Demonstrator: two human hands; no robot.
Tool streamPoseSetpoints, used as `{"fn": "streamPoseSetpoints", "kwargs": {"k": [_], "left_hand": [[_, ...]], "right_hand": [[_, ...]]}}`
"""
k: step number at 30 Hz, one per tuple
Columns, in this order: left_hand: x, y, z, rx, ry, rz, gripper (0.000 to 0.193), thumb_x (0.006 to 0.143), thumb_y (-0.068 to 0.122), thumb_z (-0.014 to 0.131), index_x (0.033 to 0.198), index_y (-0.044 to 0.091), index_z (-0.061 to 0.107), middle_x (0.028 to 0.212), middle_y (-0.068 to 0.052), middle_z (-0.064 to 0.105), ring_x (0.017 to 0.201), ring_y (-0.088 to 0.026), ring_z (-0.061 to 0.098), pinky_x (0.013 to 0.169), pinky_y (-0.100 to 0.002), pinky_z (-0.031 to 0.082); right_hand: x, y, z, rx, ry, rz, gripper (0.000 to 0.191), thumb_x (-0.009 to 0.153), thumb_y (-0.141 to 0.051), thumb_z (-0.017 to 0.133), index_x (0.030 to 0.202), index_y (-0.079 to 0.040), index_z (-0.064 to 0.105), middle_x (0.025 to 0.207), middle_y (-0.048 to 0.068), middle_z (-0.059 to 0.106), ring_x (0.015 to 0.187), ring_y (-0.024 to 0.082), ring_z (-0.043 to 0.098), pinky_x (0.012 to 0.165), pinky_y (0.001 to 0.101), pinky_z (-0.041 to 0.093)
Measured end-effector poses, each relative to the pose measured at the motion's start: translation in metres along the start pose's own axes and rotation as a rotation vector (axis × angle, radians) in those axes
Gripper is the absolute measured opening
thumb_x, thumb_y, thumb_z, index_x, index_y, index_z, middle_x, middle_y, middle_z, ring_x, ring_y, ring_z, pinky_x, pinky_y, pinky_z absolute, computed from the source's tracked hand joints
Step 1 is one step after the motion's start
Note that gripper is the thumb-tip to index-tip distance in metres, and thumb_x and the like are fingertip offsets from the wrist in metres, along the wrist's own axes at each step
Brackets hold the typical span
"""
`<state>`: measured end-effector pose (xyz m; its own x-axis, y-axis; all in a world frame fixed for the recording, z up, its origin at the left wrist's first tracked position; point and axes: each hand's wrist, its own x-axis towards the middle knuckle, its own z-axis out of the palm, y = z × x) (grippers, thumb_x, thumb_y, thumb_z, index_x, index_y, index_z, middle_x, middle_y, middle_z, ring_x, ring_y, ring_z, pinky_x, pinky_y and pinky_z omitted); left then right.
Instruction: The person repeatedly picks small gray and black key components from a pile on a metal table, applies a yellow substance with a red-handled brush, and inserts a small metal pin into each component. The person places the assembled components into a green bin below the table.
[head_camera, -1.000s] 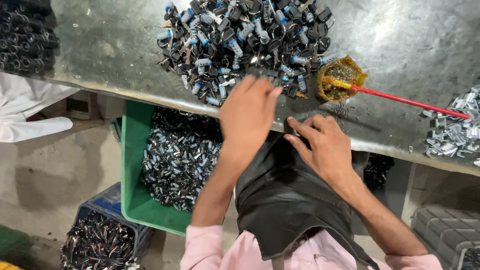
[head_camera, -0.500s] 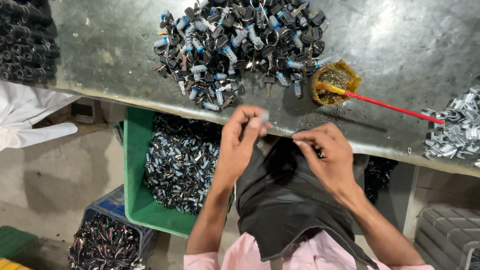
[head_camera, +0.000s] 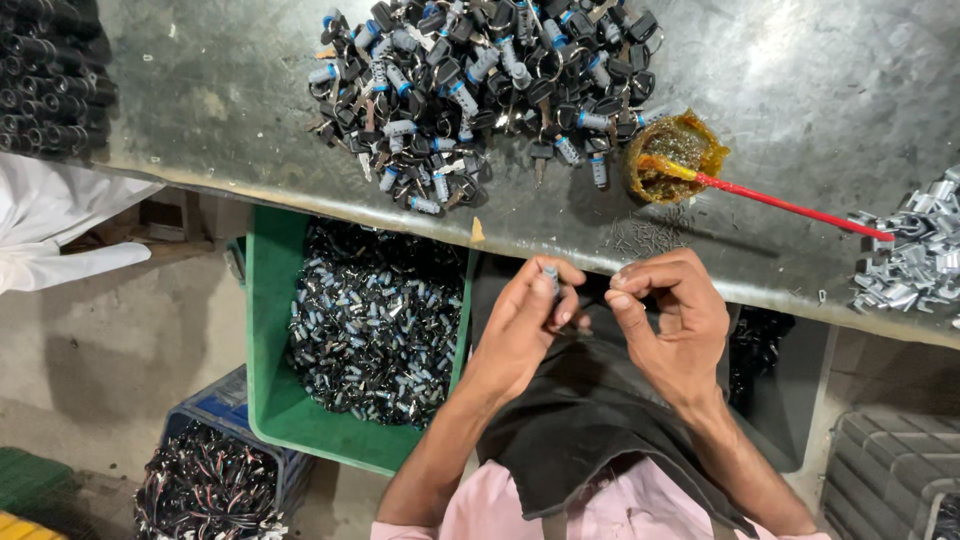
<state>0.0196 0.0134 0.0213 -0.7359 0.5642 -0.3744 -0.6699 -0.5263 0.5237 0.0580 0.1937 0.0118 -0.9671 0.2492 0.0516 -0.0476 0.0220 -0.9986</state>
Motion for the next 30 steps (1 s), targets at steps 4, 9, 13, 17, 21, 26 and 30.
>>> {"fn": "streamPoseSetpoints", "kwargs": {"k": [4, 9, 13, 17, 21, 26, 30], "left_hand": [[0.0, -0.002, -0.004, 0.083, 0.064, -0.053, 0.024, 0.108, 0.027, 0.049, 0.113, 0.004, 0.052, 0.105, -0.003, 0.057, 0.103, -0.012, 0.058, 0.099, -0.033, 0.049], [0.002, -0.003, 0.0, -0.11, 0.015, -0.004, 0.03, 0.114, 0.02, 0.054, 0.136, -0.001, 0.057, 0.096, 0.0, 0.049, 0.093, -0.012, 0.05, 0.1, -0.033, 0.05], [-0.002, -0.003, 0.006, -0.143, 0.058, -0.005, 0.034, 0.107, 0.015, 0.06, 0.138, 0.004, 0.055, 0.109, -0.004, 0.059, 0.103, -0.012, 0.058, 0.095, -0.03, 0.05], [-0.002, -0.008, 0.008, -0.07, 0.062, 0.053, 0.032, 0.104, 0.014, 0.064, 0.132, 0.003, 0.053, 0.122, -0.008, 0.064, 0.111, -0.015, 0.063, 0.088, -0.029, 0.05], [-0.001, -0.014, 0.005, -0.039, 0.065, 0.06, 0.034, 0.104, 0.015, 0.067, 0.133, 0.003, 0.054, 0.122, -0.01, 0.065, 0.108, -0.016, 0.063, 0.086, -0.028, 0.051], [-0.002, -0.019, 0.002, -0.013, 0.071, 0.071, 0.036, 0.104, 0.017, 0.071, 0.133, 0.002, 0.056, 0.118, -0.007, 0.064, 0.103, -0.014, 0.061, 0.088, -0.029, 0.051], [-0.003, -0.018, 0.002, 0.029, 0.057, 0.078, 0.036, 0.104, 0.017, 0.071, 0.133, 0.001, 0.058, 0.117, -0.007, 0.064, 0.102, -0.014, 0.062, 0.089, -0.03, 0.053]], "right_hand": [[-0.002, 0.001, 0.002, -0.038, -0.006, -0.026, 0.018, 0.096, 0.009, 0.071, 0.108, 0.001, 0.061, 0.112, 0.009, 0.059, 0.094, 0.012, 0.06, 0.088, 0.026, 0.052], [-0.001, -0.004, 0.004, -0.022, -0.014, -0.004, 0.017, 0.092, 0.009, 0.074, 0.103, 0.001, 0.064, 0.109, 0.01, 0.063, 0.1, 0.015, 0.065, 0.085, 0.0257, 0.055], [0.003, -0.011, 0.008, -0.035, -0.034, -0.047, 0.016, 0.089, 0.008, 0.077, 0.098, 0.001, 0.066, 0.107, 0.012, 0.067, 0.104, 0.016, 0.068, 0.083, 0.0252, 0.054], [0.006, -0.018, 0.014, -0.054, -0.022, 0.023, 0.016, 0.087, 0.009, 0.079, 0.098, 0.004, 0.067, 0.107, 0.014, 0.067, 0.09, 0.013, 0.066, 0.076, 0.024, 0.057], [0.007, -0.028, 0.014, -0.037, -0.025, 0.1, 0.015, 0.087, 0.01, 0.076, 0.099, 0.006, 0.067, 0.106, 0.014, 0.066, 0.086, 0.013, 0.068, 0.069, 0.0228, 0.06], [0.005, -0.041, 0.012, -0.023, -0.035, 0.119, 0.014, 0.089, 0.011, 0.074, 0.1, 0.007, 0.067, 0.105, 0.014, 0.066, 0.084, 0.014, 0.07, 0.071, 0.0244, 0.061], [0.005, -0.045, 0.011, -0.002, -0.028, 0.122, 0.014, 0.09, 0.012, 0.074, 0.1, 0.007, 0.066, 0.106, 0.014, 0.067, 0.084, 0.015, 0.071, 0.073, 0.0252, 0.062]]}}
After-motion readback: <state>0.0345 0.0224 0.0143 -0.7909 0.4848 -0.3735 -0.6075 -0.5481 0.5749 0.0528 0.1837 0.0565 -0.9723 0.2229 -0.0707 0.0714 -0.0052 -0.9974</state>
